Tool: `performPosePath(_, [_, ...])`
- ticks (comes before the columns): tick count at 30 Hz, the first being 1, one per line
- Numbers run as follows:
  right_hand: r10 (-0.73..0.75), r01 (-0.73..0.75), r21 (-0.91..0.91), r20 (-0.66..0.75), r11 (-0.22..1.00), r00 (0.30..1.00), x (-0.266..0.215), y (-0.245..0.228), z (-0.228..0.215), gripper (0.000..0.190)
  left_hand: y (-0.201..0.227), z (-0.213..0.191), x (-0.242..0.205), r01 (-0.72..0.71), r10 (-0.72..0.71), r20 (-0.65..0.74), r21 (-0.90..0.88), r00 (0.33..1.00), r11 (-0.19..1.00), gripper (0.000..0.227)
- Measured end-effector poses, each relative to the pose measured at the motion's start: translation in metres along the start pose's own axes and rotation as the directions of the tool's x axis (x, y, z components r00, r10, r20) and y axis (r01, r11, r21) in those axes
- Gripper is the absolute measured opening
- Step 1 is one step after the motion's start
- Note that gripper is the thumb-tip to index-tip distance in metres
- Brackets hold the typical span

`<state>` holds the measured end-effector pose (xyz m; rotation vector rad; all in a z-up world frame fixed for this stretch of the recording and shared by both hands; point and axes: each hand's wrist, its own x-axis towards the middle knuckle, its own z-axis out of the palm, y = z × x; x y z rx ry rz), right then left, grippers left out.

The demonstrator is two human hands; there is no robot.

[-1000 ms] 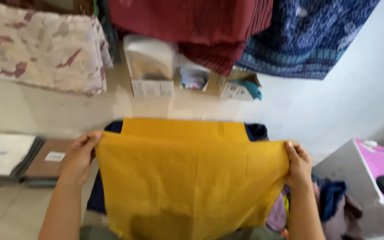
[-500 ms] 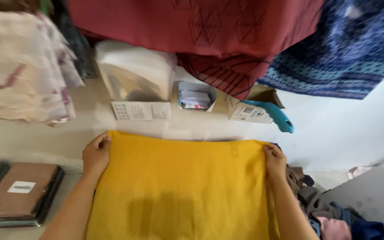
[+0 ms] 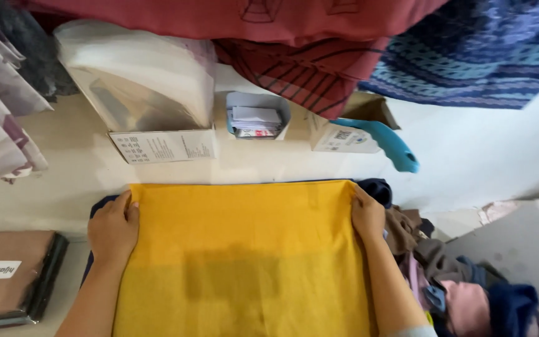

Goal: Spreading out a piece of yellow fabric, thoroughly lint rolling it to remove debris, and then folding it neatly.

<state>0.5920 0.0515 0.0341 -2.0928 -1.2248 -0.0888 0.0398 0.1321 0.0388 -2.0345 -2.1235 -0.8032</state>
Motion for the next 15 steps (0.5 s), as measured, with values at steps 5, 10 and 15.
performPosePath(5, [-0.023,0.022,0.015,0.043,1.0,0.999,0.0,0.005,-0.038,0.037,-0.007,-0.013,-0.004,0.04,-0.038,0.016,-0.158,0.999,0.987,0.057])
performPosePath(10, [-0.177,0.185,0.041,-0.146,0.982,0.973,-0.079,0.0,-0.112,0.017,-0.024,-0.081,-0.079,0.08,-0.08,0.019,-0.41,0.997,0.908,0.041])
performPosePath(15, [0.108,-0.044,0.348,-0.166,0.936,0.98,-0.176,0.04,-0.129,0.03,-0.045,-0.101,-0.199,0.096,-0.142,-0.09,-0.389,0.986,0.916,0.032])
